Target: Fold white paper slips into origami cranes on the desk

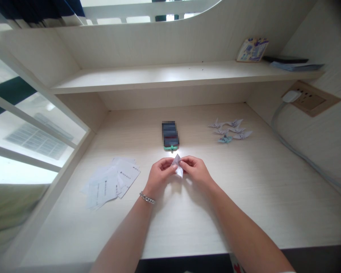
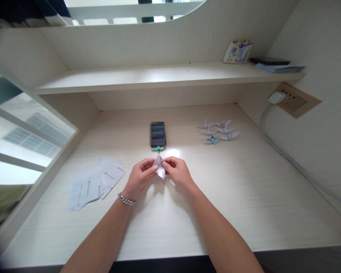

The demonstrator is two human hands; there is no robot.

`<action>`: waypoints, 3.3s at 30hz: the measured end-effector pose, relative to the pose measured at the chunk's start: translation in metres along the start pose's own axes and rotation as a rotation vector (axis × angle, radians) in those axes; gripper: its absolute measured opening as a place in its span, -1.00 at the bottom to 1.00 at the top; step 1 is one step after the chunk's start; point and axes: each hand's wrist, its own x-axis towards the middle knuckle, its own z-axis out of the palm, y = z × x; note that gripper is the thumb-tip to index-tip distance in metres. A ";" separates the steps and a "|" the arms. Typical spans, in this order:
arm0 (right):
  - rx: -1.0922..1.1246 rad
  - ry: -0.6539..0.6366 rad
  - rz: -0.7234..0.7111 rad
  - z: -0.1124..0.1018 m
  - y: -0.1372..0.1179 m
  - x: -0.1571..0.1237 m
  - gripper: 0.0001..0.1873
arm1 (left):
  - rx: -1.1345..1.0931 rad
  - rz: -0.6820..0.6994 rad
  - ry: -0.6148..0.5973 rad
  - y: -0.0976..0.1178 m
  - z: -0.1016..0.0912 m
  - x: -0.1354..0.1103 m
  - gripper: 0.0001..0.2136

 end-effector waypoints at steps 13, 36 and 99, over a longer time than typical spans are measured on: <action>0.093 0.045 0.022 0.001 -0.004 -0.001 -0.71 | -0.073 -0.055 -0.022 -0.002 0.001 -0.001 -0.73; -0.260 -0.025 -0.135 -0.003 -0.011 -0.006 -0.81 | 0.024 -0.014 -0.029 -0.006 -0.005 0.002 -0.75; -0.099 -0.186 -0.007 0.001 -0.010 -0.004 -0.67 | 0.290 0.063 0.097 -0.004 0.001 0.001 -0.78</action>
